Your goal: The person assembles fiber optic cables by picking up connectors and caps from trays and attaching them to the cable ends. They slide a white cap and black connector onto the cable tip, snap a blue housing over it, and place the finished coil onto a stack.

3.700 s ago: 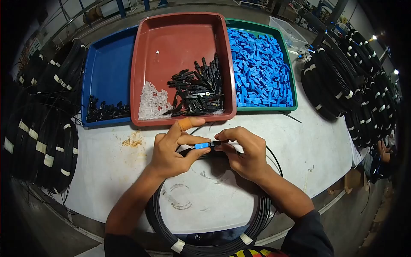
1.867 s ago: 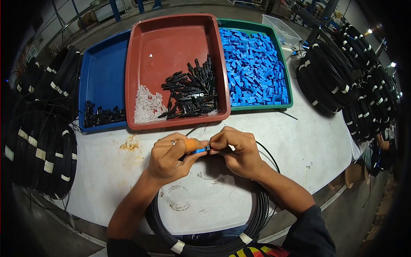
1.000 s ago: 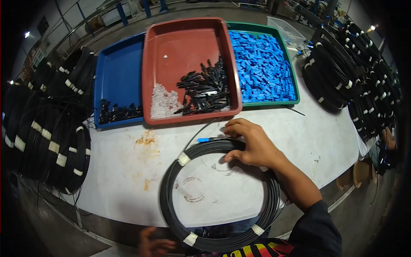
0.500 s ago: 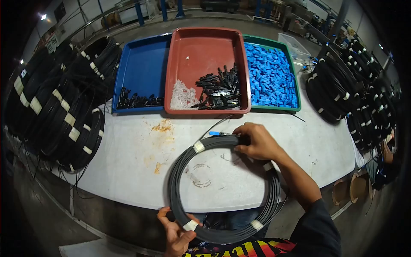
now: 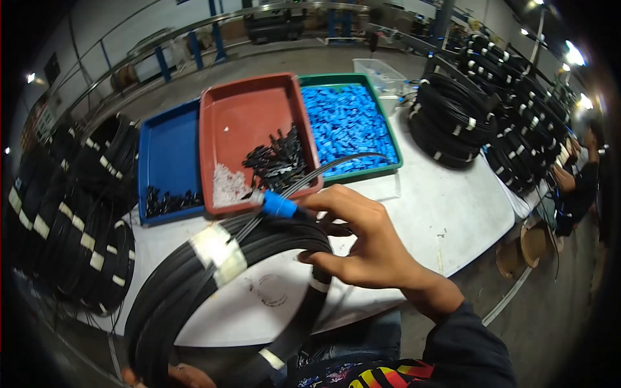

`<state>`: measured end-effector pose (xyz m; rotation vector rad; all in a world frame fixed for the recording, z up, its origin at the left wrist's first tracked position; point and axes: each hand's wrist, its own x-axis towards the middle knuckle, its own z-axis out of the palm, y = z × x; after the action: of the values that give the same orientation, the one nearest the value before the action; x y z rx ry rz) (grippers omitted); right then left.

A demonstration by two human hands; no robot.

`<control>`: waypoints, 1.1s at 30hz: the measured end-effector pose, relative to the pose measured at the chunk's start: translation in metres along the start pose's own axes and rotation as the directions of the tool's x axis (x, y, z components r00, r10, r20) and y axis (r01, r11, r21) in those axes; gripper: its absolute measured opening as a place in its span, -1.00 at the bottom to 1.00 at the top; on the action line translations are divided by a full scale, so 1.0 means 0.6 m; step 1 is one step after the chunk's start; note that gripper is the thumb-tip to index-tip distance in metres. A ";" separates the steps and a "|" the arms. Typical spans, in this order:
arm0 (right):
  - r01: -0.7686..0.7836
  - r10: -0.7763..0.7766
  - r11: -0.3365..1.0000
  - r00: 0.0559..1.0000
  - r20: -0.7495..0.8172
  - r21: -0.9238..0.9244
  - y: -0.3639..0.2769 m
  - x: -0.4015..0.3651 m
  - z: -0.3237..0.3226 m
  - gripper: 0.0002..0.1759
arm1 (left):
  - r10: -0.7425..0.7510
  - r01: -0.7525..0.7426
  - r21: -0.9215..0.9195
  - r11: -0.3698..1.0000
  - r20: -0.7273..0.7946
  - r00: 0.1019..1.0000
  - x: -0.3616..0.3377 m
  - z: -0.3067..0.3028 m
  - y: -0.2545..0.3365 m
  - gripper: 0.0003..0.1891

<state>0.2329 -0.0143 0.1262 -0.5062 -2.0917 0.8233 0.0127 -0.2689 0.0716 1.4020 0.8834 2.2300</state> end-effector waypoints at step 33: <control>-0.335 0.323 0.942 0.925 0.200 0.030 0.134 -0.275 -0.093 0.09 | 0.138 -0.622 0.474 0.624 0.717 0.684 -0.072 0.047 -0.090 -0.72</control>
<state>0.3803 -0.0350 0.0051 -0.7859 -2.1786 1.1694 0.0555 -0.2459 0.0150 2.7452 1.2955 1.4379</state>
